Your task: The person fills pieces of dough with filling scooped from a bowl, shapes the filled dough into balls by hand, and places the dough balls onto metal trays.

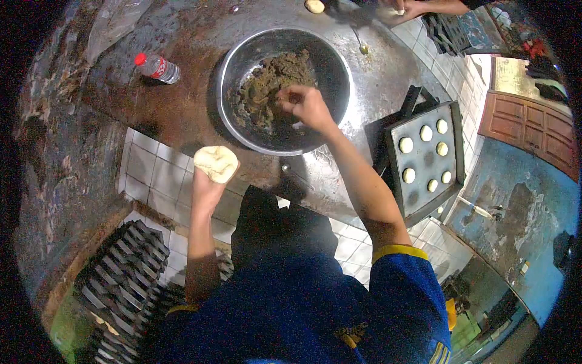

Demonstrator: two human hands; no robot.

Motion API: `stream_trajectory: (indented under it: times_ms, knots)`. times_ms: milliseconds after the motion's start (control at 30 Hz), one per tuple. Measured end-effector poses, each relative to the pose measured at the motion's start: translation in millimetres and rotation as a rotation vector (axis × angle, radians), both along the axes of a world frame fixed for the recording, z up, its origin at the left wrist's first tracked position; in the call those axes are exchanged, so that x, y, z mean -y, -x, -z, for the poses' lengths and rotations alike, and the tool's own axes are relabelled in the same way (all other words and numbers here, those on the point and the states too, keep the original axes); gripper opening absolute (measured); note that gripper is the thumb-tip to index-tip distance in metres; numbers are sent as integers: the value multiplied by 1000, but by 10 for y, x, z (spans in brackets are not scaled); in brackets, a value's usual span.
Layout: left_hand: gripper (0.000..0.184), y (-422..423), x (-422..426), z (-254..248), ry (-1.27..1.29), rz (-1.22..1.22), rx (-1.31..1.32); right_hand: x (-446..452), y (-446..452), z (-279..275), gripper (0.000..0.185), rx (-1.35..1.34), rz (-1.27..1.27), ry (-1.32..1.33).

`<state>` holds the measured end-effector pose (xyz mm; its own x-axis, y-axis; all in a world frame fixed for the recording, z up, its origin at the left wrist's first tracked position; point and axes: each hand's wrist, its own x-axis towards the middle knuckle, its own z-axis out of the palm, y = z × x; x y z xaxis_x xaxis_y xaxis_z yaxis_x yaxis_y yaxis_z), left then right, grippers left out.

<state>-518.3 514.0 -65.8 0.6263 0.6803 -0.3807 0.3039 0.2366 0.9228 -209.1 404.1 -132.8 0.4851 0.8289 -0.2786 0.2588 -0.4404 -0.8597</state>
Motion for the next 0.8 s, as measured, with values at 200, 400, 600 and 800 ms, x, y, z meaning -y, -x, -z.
stream_trajectory:
  times_ms: [200, 400, 600, 800]
  knots:
    - [39, -356, -12, 56, -190, 286, -33, 123, 144, -1067, 90, -592, -106, -100]
    - [40, -891, 117, -579, -293, 513, 236, 310, 467, -1194, 95, -666, -210, 136]
    - [41, -941, 176, -514, -179, 551, 348, 697, 515, -2048, 106, -76, -173, -139]
    - [59, -1050, 436, -768, -91, 655, 230, 935, 685, -2402, 77, 415, -241, -121]
